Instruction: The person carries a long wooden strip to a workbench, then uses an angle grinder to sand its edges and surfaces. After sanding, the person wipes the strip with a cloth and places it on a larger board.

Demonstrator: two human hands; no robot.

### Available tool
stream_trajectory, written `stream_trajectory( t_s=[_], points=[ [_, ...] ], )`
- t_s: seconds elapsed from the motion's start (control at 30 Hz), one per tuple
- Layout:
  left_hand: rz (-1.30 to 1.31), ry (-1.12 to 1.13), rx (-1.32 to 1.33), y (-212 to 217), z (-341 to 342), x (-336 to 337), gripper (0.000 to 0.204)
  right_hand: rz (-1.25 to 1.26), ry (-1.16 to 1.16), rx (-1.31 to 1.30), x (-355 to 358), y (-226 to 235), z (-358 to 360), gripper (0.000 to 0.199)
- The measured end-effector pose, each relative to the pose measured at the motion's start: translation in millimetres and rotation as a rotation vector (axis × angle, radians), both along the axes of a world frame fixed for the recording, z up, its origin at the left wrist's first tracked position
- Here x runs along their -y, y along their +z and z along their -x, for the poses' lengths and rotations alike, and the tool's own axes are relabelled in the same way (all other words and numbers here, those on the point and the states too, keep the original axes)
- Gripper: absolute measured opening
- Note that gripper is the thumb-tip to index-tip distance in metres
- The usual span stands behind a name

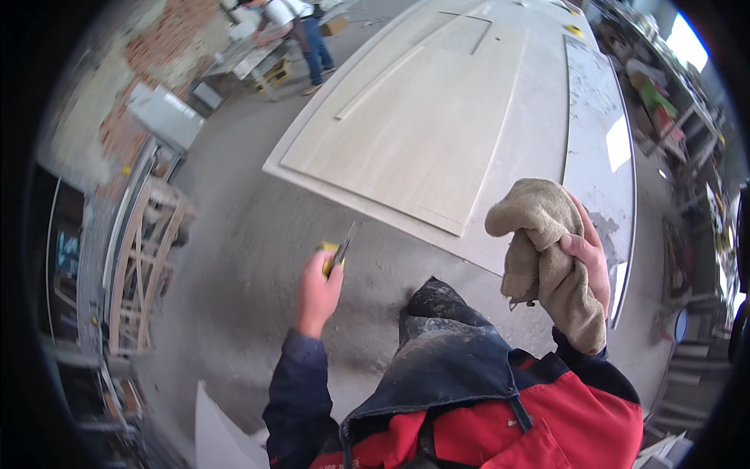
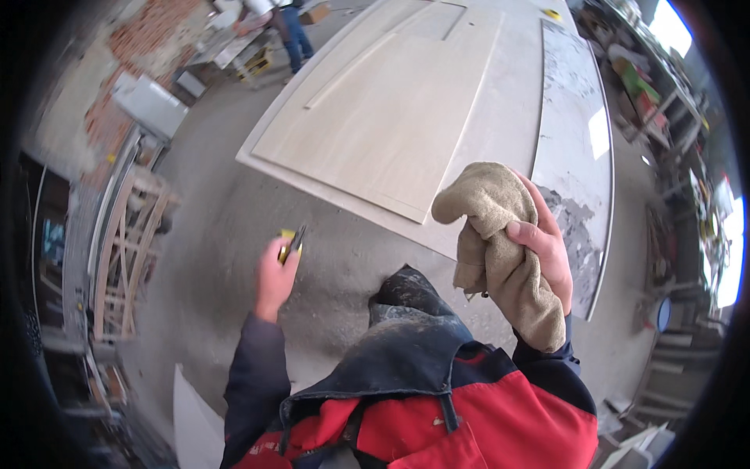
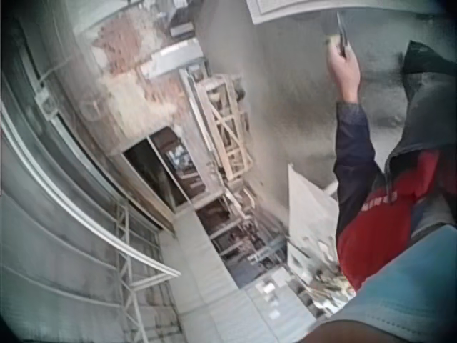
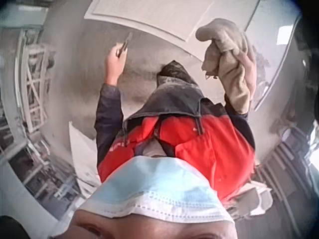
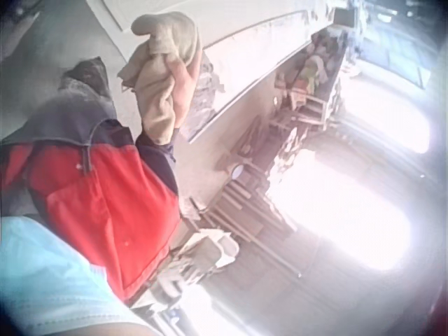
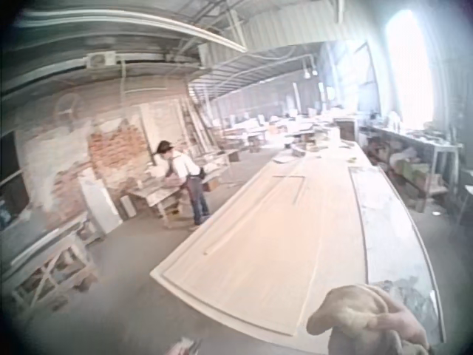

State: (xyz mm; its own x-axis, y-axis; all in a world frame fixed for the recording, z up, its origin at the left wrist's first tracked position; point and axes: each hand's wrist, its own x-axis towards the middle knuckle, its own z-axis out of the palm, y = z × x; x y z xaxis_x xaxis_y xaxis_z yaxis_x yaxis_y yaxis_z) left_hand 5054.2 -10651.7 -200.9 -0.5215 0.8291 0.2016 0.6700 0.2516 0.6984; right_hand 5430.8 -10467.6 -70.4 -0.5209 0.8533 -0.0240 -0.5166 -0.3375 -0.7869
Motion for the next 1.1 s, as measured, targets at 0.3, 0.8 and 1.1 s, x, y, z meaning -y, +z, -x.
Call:
stream_trajectory(
  t_s=[0.3, 0.8, 1.1],
  points=[
    [0.03, -0.538, -0.274, -19, 107, -259, 0.024, 0.128, -0.163, 0.065, -59, -43, 138, 0.071],
    [-0.364, -1.073, -0.615, -108, 113, -510, 0.023, 0.149, -0.857, 0.649, 23, -44, 337, 0.079],
    [-0.525, -1.064, -0.058, -13, 299, -353, 0.018, -0.262, -0.482, 1.455, -45, -55, 458, 0.076]
  ],
)
